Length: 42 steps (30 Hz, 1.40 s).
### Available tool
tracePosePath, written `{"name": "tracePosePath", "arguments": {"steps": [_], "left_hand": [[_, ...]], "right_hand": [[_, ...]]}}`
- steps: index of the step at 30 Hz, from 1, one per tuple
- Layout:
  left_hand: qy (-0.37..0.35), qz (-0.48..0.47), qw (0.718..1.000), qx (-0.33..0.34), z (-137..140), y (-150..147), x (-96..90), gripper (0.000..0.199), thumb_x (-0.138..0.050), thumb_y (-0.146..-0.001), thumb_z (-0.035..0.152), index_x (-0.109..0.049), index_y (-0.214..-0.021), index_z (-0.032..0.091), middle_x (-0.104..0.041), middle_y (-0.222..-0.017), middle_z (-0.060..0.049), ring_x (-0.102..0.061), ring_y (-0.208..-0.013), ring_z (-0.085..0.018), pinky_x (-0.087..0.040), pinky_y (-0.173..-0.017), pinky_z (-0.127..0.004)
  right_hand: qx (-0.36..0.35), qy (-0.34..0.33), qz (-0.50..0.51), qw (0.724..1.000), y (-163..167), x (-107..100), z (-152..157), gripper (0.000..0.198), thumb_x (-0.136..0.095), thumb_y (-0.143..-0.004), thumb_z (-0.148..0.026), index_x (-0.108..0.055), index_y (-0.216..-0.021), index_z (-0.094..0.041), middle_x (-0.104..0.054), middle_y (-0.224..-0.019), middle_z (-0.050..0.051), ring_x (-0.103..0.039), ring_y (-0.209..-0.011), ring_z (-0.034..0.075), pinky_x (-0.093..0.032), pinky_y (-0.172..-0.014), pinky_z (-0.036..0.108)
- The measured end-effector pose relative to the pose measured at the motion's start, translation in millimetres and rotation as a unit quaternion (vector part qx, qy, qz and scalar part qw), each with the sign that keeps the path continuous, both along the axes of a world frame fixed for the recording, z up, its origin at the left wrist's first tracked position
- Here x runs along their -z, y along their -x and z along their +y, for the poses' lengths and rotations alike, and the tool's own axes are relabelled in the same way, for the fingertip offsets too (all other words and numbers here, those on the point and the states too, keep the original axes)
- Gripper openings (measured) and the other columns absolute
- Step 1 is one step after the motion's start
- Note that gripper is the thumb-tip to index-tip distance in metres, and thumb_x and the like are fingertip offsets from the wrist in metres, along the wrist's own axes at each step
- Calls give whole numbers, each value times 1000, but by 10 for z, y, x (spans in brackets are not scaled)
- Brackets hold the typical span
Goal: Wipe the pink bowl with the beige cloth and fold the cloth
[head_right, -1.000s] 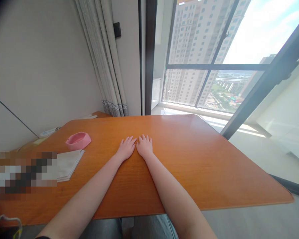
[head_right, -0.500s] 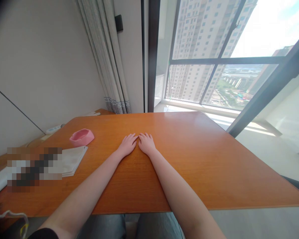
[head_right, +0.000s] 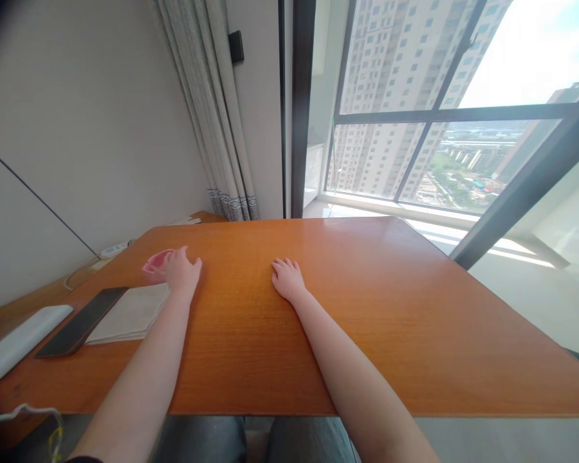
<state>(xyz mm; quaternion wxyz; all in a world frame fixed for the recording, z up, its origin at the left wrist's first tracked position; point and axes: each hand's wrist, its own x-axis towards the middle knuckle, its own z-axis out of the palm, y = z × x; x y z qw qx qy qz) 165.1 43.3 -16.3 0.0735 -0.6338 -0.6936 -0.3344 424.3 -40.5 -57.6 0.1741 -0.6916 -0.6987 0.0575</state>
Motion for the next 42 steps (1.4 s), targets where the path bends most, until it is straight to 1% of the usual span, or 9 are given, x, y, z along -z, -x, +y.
{"name": "tracePosePath", "arguments": {"steps": [6,10,16,20,23,28,34,38,42], "left_hand": [[-19,-12,998,-52,68,251,133,50,-54,-79,22,-43,-127,10,-43,-131,-22,-39,-121,-36,-13,-100,-68],[62,-20,996,-53,109,384,165,31,-50,-83,28,-55,-104,6,-55,-111,-21,-37,-118,-40,-17,-92,-72],[45,-41,998,-31,179,345,160,27,-53,-80,32,-57,-95,10,-57,-102,-19,-41,-112,-37,-29,-90,-65],[-15,-13,995,93,167,23,140,14,-55,-78,28,-56,-84,15,-59,-92,-13,-48,-99,-29,-37,-91,-50],[-46,6,977,207,37,-326,136,9,-57,-77,26,-54,-78,18,-60,-90,-9,-49,-94,-27,-39,-89,-44],[-33,21,913,406,-379,-832,115,9,-57,-79,27,-53,-78,19,-59,-88,-7,-47,-91,-24,-40,-88,-42],[7,16,851,525,-723,-1018,90,10,-57,-80,27,-53,-79,18,-57,-90,-6,-47,-91,-21,-41,-88,-39],[27,14,830,556,-747,-1031,116,11,-58,-80,30,-55,-79,19,-59,-91,-6,-47,-93,-23,-39,-92,-42],[40,7,825,564,-701,-1024,142,9,-58,-79,29,-56,-79,20,-59,-91,-6,-48,-94,-24,-39,-94,-45]], "right_hand": [[-3,-4,4,1000,-5,10,2,44,-35,-89,-25,-51,-130,-22,-44,-142,3,-34,-132,26,-21,-110,47],[1,-6,10,1000,-7,17,1,43,-36,-89,-25,-51,-129,-22,-45,-141,3,-34,-132,25,-21,-111,46],[1,-18,24,1000,6,16,-10,42,-37,-88,-24,-54,-127,-22,-47,-140,3,-35,-132,26,-21,-111,47],[15,-47,74,996,-2,42,25,42,-43,-86,-24,-54,-126,-19,-50,-136,9,-37,-131,26,-22,-111,47],[46,-104,203,973,-15,68,73,48,-42,-88,-34,-45,-133,-16,-49,-136,13,-40,-130,24,-27,-110,43],[17,-213,401,891,6,34,67,56,-37,-90,-48,-36,-138,-21,-43,-142,9,-38,-132,20,-28,-111,41],[-4,-263,460,848,61,-85,-12,43,-39,-89,-46,-58,-118,-21,-59,-125,7,-51,-119,20,-35,-106,39],[8,-239,459,856,78,-109,-8,34,-41,-87,-40,-68,-94,-20,-67,-108,7,-56,-110,20,-39,-102,37],[17,-220,415,882,83,-115,-6,32,-40,-87,-36,-68,-88,-22,-67,-110,5,-54,-113,19,-38,-102,35]]}}
